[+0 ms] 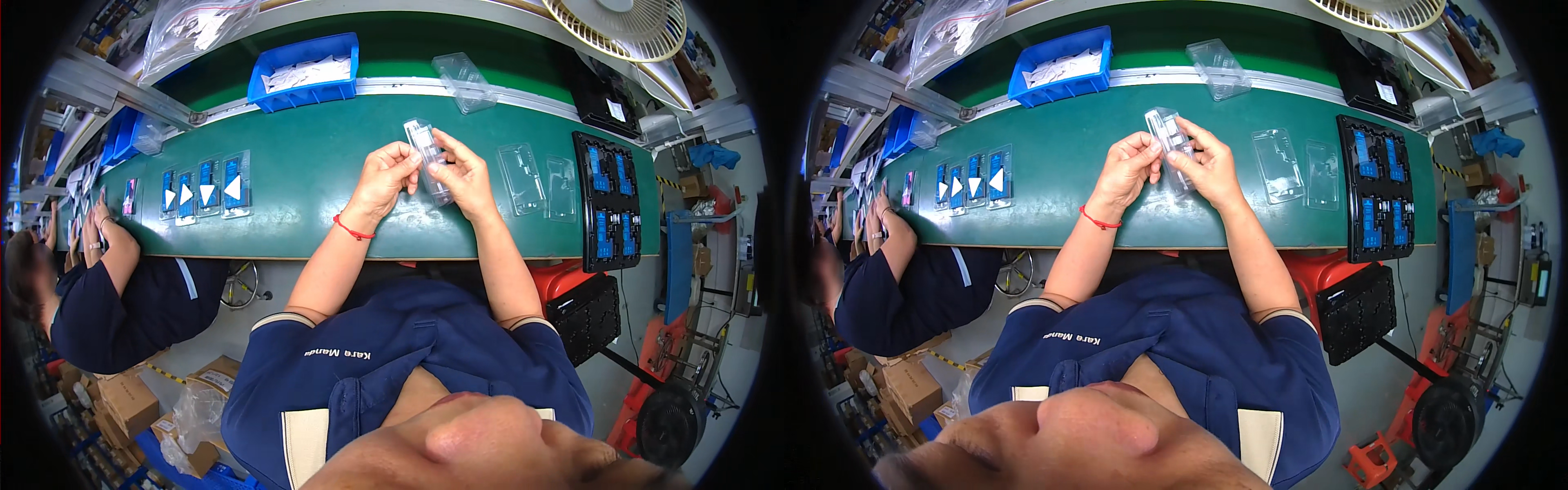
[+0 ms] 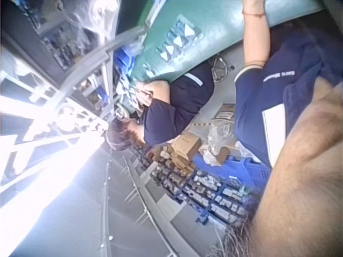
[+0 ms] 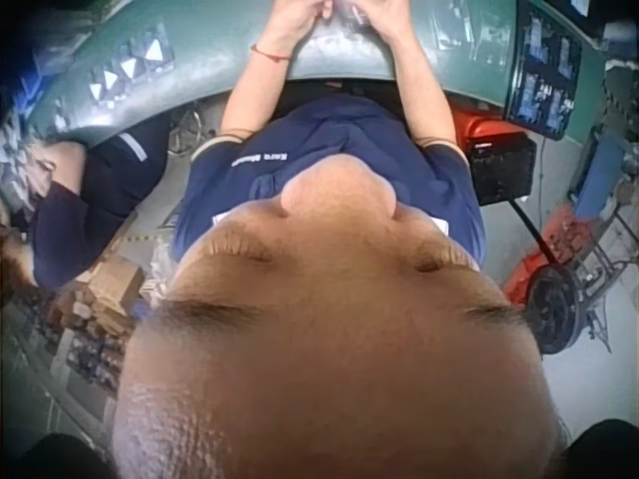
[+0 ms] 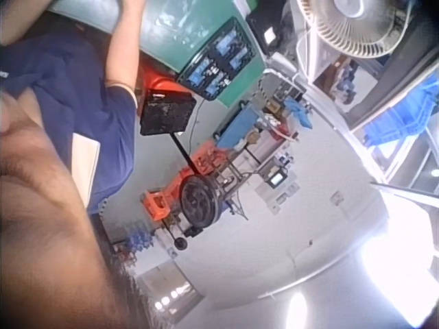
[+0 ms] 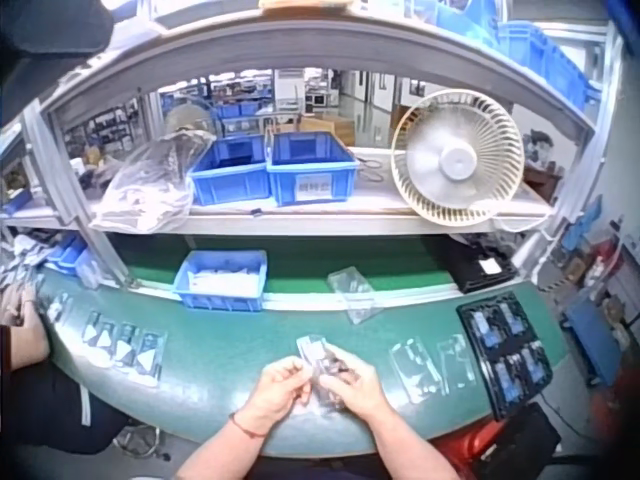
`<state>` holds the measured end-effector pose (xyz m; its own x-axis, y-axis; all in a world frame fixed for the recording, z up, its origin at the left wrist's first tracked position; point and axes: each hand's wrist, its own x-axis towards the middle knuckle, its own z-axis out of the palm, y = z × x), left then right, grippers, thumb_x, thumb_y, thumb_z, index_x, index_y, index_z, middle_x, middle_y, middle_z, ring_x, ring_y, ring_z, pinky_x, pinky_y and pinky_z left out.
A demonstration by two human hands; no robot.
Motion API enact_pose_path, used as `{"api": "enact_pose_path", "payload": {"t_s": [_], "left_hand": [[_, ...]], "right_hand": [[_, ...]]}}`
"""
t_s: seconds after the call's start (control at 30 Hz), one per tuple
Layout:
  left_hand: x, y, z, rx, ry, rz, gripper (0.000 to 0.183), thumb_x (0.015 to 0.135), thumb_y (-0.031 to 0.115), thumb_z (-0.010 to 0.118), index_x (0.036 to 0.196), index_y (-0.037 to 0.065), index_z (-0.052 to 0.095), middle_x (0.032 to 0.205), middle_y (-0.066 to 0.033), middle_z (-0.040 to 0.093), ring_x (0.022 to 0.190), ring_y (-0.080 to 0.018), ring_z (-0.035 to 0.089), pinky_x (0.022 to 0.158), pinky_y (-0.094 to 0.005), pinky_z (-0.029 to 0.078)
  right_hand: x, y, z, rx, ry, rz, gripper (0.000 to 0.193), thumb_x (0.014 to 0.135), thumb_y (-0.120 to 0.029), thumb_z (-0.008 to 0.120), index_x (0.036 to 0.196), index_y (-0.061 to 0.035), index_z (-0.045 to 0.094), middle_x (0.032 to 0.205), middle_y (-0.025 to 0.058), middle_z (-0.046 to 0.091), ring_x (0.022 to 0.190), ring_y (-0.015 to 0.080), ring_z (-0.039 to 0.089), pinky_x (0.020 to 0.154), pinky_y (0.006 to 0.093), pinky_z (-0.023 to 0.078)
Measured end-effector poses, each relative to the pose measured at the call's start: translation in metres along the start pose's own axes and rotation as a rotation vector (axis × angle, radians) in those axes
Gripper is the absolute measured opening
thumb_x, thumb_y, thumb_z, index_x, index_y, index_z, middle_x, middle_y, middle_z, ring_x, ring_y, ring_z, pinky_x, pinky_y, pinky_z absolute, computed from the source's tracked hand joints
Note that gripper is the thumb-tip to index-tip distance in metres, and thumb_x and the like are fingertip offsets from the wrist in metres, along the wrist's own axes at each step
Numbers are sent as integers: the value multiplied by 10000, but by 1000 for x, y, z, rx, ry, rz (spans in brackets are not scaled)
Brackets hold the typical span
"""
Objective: The person assembles small blue electronic components into clear plastic clamshell packaging. They place the components into the plastic shells, add white paper inserts, and then place the finished packages into a black tray on the table.
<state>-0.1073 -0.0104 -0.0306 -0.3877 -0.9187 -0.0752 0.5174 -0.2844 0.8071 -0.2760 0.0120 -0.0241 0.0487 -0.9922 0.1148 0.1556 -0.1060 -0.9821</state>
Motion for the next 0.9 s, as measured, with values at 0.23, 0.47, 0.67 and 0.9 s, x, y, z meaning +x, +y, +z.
{"api": "enact_pose_path", "payload": {"t_s": [0.23, 0.47, 0.67, 0.9], "left_hand": [[22, 38, -35, 141, 111, -103, 115, 930, 118, 615, 873, 18, 616, 708, -26, 587, 585, -89, 561, 477, -220, 479], [23, 45, -45, 141, 50, -4, 121, 878, 131, 664, 907, 17, 634, 748, -54, 625, 618, -124, 602, 511, -260, 526], [17, 25, -24, 70, -215, -21, 127, 869, 132, 700, 834, 23, 643, 711, -32, 626, 586, -97, 614, 500, -243, 539], [20, 19, -32, 36, -252, 20, 116, 878, 102, 671, 813, 16, 627, 720, -48, 632, 586, -103, 617, 505, -250, 542]], "right_hand": [[5, -3, -18, 6, 170, 11, 534, 852, -55, 688, 1344, 32, 501, 1215, 112, 595, 992, 107, 569, 840, 255, 481], [-9, -6, -16, -1290, 385, -357, 569, 719, -303, 793, 1220, -83, 636, 1256, 246, 564, 1112, 406, 545, 978, 470, 430], [5, 2, 10, -173, -2, -17, 618, 851, -120, 728, 1376, 32, 441, 1280, 191, 553, 1061, 205, 591, 872, 303, 502], [4, -4, 6, 52, -6, 145, 596, 874, -110, 674, 1386, 44, 410, 1215, 244, 574, 957, 222, 646, 782, 300, 538]]}}
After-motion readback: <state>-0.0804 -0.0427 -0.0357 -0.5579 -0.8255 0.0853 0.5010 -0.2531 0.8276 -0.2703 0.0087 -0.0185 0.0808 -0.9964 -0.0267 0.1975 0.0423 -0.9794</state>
